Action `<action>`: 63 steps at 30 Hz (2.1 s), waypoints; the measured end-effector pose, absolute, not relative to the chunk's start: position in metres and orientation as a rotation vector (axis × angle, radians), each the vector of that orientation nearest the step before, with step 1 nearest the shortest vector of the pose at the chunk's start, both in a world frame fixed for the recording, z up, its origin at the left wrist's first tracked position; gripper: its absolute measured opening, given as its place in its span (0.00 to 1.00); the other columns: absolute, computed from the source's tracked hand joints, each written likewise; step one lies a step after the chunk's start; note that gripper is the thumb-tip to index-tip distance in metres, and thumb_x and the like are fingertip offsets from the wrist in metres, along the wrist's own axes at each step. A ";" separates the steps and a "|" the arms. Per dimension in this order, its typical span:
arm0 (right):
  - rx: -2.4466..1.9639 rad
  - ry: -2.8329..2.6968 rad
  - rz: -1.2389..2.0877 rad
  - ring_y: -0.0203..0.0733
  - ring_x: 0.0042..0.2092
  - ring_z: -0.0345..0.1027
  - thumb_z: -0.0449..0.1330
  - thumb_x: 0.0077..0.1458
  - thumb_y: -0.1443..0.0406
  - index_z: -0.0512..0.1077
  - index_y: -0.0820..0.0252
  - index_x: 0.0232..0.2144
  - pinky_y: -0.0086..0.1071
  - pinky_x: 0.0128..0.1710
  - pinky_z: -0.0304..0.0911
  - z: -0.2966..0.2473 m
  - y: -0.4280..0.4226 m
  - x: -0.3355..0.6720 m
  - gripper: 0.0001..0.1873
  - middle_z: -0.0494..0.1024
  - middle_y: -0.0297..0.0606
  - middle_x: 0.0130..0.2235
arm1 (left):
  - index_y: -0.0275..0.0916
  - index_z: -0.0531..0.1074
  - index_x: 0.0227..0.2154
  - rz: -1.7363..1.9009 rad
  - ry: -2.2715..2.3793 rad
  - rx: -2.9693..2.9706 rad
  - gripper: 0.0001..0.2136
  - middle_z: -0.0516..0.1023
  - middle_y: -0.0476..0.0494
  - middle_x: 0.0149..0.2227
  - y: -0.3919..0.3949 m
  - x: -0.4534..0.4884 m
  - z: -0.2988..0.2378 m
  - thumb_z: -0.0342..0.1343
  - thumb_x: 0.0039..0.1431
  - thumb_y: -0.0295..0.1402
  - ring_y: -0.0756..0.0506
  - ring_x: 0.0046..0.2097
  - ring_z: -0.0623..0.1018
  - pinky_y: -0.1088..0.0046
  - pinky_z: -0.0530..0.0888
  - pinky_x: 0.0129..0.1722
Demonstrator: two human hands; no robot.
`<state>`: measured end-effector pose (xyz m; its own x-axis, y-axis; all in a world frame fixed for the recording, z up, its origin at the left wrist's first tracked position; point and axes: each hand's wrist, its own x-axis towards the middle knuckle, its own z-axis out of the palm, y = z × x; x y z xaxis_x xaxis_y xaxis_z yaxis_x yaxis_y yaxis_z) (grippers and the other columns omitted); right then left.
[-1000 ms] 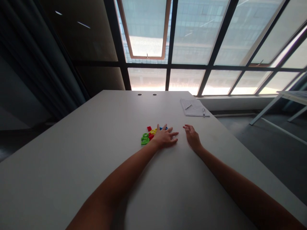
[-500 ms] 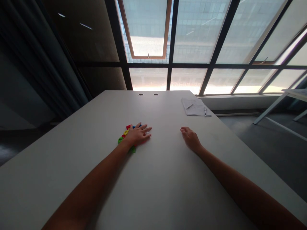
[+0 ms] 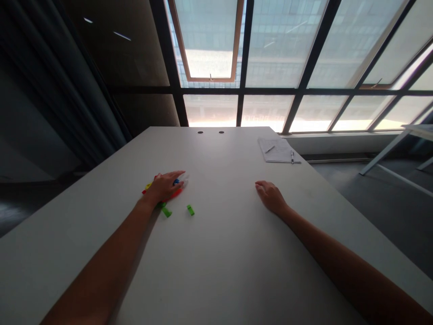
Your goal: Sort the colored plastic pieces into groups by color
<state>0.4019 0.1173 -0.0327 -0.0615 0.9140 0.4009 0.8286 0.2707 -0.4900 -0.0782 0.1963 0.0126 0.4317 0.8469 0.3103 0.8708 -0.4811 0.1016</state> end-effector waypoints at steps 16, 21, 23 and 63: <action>-1.507 -2.006 0.078 0.54 0.53 0.75 0.49 0.72 0.55 0.78 0.61 0.47 0.47 0.59 0.66 -0.034 0.116 0.403 0.22 0.83 0.50 0.49 | 0.47 0.79 0.57 -0.675 -1.377 -2.512 0.19 0.81 0.42 0.59 0.107 -0.001 0.007 0.52 0.69 0.27 0.35 0.63 0.77 0.42 0.63 0.69; -1.501 -2.059 0.053 0.54 0.52 0.74 0.50 0.72 0.56 0.78 0.59 0.46 0.48 0.58 0.66 -0.033 0.116 0.403 0.20 0.83 0.48 0.48 | 0.46 0.78 0.57 -0.767 -1.329 -2.571 0.18 0.81 0.42 0.60 0.109 0.001 0.006 0.49 0.72 0.29 0.38 0.64 0.76 0.46 0.62 0.72; -1.498 -2.079 0.038 0.54 0.52 0.74 0.51 0.71 0.57 0.78 0.59 0.46 0.47 0.58 0.66 -0.033 0.116 0.403 0.18 0.83 0.48 0.48 | 0.44 0.73 0.65 -0.708 -1.225 -2.766 0.21 0.76 0.41 0.65 0.103 0.012 -0.002 0.50 0.74 0.37 0.40 0.67 0.74 0.52 0.62 0.73; -1.291 -2.645 0.350 0.62 0.78 0.38 0.55 0.67 0.39 0.57 0.58 0.75 0.59 0.76 0.39 -0.005 0.048 0.337 0.46 0.50 0.52 0.77 | 0.42 0.51 0.77 -0.208 -1.109 -3.082 0.46 0.50 0.33 0.77 0.080 0.040 -0.015 0.48 0.66 0.66 0.33 0.77 0.53 0.50 0.51 0.76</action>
<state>0.3373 0.0480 -0.0053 -0.6077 0.7923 0.0554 0.7506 0.5957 -0.2861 0.0396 0.0804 -0.0147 0.7649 0.6402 0.0709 0.6225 -0.7630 0.1742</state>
